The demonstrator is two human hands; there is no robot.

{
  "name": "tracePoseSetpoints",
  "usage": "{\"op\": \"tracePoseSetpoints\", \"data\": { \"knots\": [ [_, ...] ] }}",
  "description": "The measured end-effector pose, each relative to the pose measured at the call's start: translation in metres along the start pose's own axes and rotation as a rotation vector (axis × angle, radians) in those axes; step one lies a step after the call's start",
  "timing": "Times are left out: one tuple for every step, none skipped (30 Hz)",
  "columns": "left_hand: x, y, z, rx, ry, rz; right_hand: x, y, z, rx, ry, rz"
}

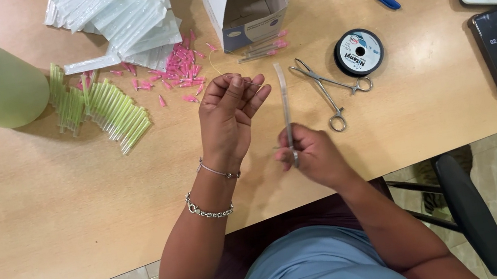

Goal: The person assembles small medical supplies by inserting a thin wire into a pink plastic cap. They use hemostats to grip the wire and a pair of scissors to cut it to length. The process is repeated with multiple items on a cluttered table.

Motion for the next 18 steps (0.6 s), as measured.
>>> {"op": "tracePoseSetpoints", "data": {
  "knots": [
    [-0.001, -0.001, -0.001, 0.000, -0.003, 0.001, -0.002, 0.013, -0.011, 0.000, 0.003, 0.002],
    [-0.001, -0.002, -0.002, 0.001, -0.004, 0.002, -0.003, 0.027, -0.025, -0.020, -0.063, -0.019],
    [-0.001, -0.002, -0.003, 0.001, -0.005, 0.003, -0.003, 0.041, -0.039, -0.040, -0.130, -0.039],
    [-0.001, -0.002, -0.004, 0.003, -0.009, 0.001, 0.001, 0.064, -0.033, -0.039, -0.129, -0.035],
    [0.000, -0.003, -0.005, -0.013, -0.004, 0.007, 0.006, 0.091, -0.030, 0.069, -0.181, -0.105],
    [0.000, -0.003, -0.005, -0.027, 0.002, 0.012, 0.011, 0.119, -0.026, 0.178, -0.235, -0.175],
    [0.004, -0.007, -0.008, -0.025, -0.001, 0.010, 0.010, 0.134, -0.015, 0.180, -0.234, -0.171],
    [0.007, -0.012, -0.008, -0.058, 0.038, 0.009, 0.014, 0.158, -0.014, 0.460, -0.507, -0.245],
    [0.010, -0.016, -0.009, -0.092, 0.077, 0.007, 0.020, 0.183, -0.008, 0.741, -0.778, -0.316],
    [0.010, -0.016, -0.008, -0.089, 0.076, 0.009, 0.019, 0.194, -0.013, 0.745, -0.777, -0.317],
    [0.010, -0.016, -0.007, -0.087, 0.100, 0.012, 0.020, 0.206, -0.018, 0.852, -0.841, -0.305],
    [0.010, -0.016, -0.005, -0.085, 0.122, 0.015, 0.021, 0.219, -0.023, 0.959, -0.904, -0.290],
    [0.012, -0.017, -0.005, -0.082, 0.120, 0.015, 0.022, 0.224, -0.026, 0.962, -0.902, -0.290],
    [0.013, -0.019, -0.004, -0.097, 0.136, 0.029, 0.022, 0.228, -0.030, 0.971, -0.916, -0.287],
    [0.013, -0.021, -0.004, -0.112, 0.151, 0.044, 0.022, 0.233, -0.033, 0.979, -0.930, -0.285],
    [0.014, -0.022, -0.005, -0.111, 0.149, 0.043, 0.019, 0.236, -0.036, 0.981, -0.928, -0.283],
    [0.015, -0.023, -0.005, -0.138, 0.172, 0.023, 0.017, 0.239, -0.040, 1.021, -0.956, -0.237],
    [0.015, -0.024, -0.004, -0.166, 0.197, 0.006, 0.016, 0.243, -0.043, 1.059, -0.985, -0.195]
  ]
}}
Point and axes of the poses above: each hand's wrist, its own x-axis away from the middle knuckle, its own y-axis out of the back of the hand, z = x × y, the point moved 5 cm from there along -x, towards the middle knuckle, and after that the axes turned 15 degrees about x, right-handed, at the moved point
